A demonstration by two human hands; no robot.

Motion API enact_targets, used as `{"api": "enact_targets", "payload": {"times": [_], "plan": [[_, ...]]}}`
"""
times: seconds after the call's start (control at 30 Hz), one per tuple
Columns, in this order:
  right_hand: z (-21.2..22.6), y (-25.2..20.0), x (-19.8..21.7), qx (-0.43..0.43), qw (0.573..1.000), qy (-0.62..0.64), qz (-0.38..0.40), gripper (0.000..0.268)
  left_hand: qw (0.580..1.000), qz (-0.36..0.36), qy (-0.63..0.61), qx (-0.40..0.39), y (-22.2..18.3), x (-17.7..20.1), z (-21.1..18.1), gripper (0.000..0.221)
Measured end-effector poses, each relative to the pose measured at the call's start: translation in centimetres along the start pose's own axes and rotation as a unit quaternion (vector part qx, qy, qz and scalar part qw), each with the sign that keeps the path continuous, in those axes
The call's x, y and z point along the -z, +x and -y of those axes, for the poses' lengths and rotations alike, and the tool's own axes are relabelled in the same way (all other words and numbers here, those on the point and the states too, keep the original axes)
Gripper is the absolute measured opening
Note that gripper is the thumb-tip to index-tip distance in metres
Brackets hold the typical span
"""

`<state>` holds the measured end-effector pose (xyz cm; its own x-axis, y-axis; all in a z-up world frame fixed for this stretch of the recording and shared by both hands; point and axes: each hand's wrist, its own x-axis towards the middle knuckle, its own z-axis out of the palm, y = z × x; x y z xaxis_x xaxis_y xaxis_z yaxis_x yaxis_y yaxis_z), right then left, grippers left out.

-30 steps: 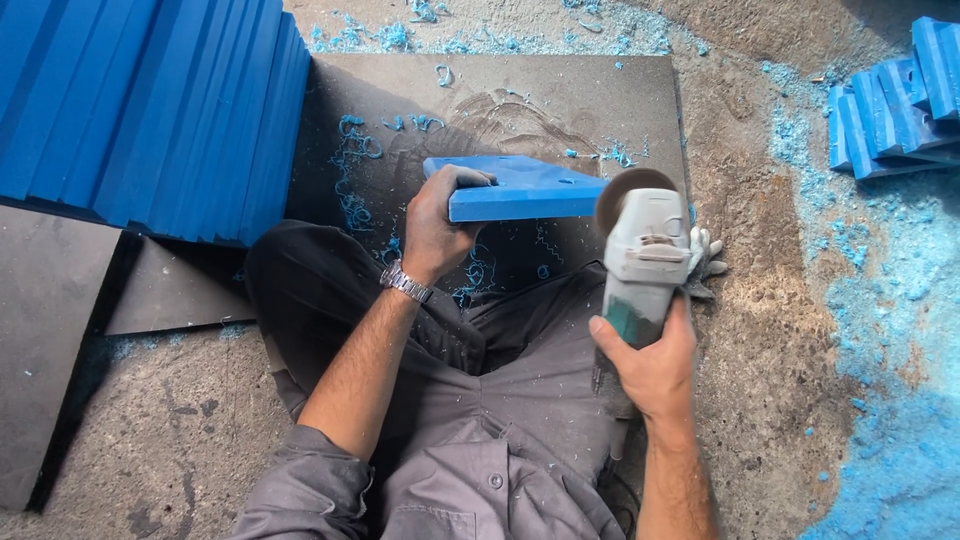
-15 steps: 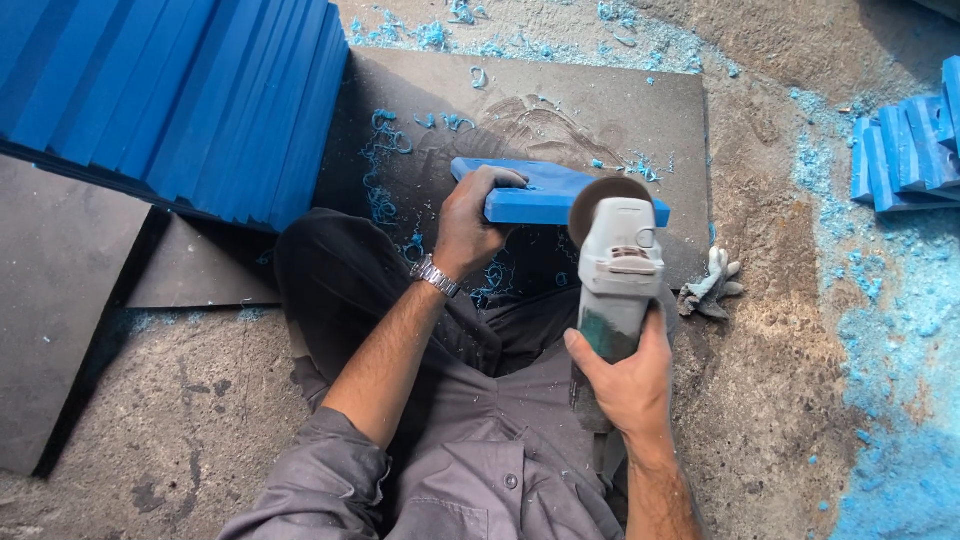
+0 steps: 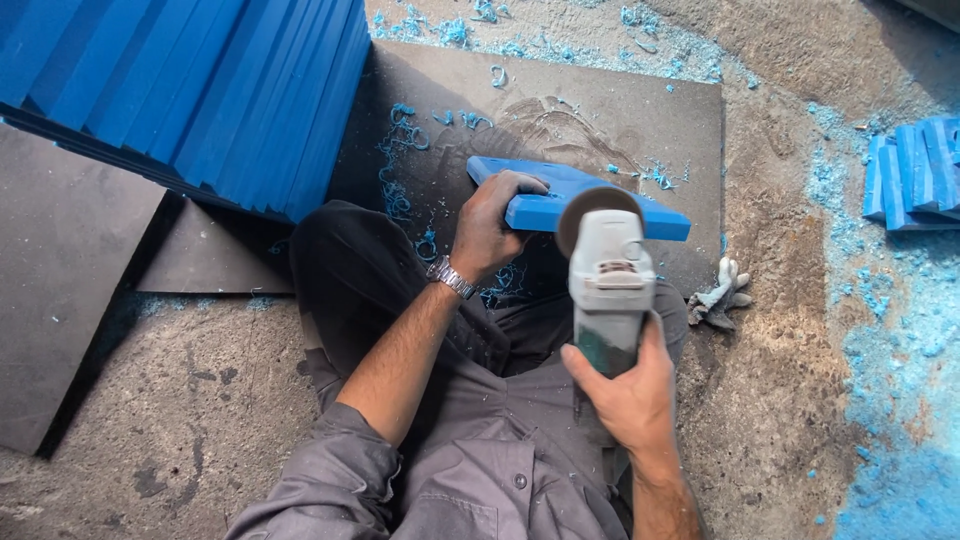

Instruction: Grinding the edges and surfaces of blue plastic blocks using an angle grinder and cleaning out holes.

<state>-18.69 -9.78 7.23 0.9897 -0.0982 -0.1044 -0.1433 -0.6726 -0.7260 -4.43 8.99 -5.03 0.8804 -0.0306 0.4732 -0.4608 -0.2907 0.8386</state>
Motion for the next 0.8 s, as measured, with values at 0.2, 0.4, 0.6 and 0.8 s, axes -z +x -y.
{"api": "enact_targets", "payload": {"times": [0.2, 0.4, 0.6, 0.8], "plan": [[-4.3, -1.9, 2.6, -0.077, 0.978, 0.165, -0.101, 0.066, 1.0, 0.008, -0.001, 0.004, -0.3, 0.4, -1.0, 0.045], [-3.6, -4.3, 2.3, -0.05, 0.986, 0.159, 0.012, 0.061, 1.0, 0.015, 0.018, -0.016, -2.4, -0.2, 1.0, 0.046], [2.1, -4.8, -0.7, -0.054, 0.973, 0.177, 0.136, 0.076, 0.999, 0.026, -0.004, -0.021, -3.1, -0.1, 1.4, 0.053], [3.0, -4.3, -0.8, -0.06, 0.976, 0.154, 0.142, 0.075, 0.999, 0.037, -0.016, -0.008, -3.9, -0.6, 2.6, 0.045]]}}
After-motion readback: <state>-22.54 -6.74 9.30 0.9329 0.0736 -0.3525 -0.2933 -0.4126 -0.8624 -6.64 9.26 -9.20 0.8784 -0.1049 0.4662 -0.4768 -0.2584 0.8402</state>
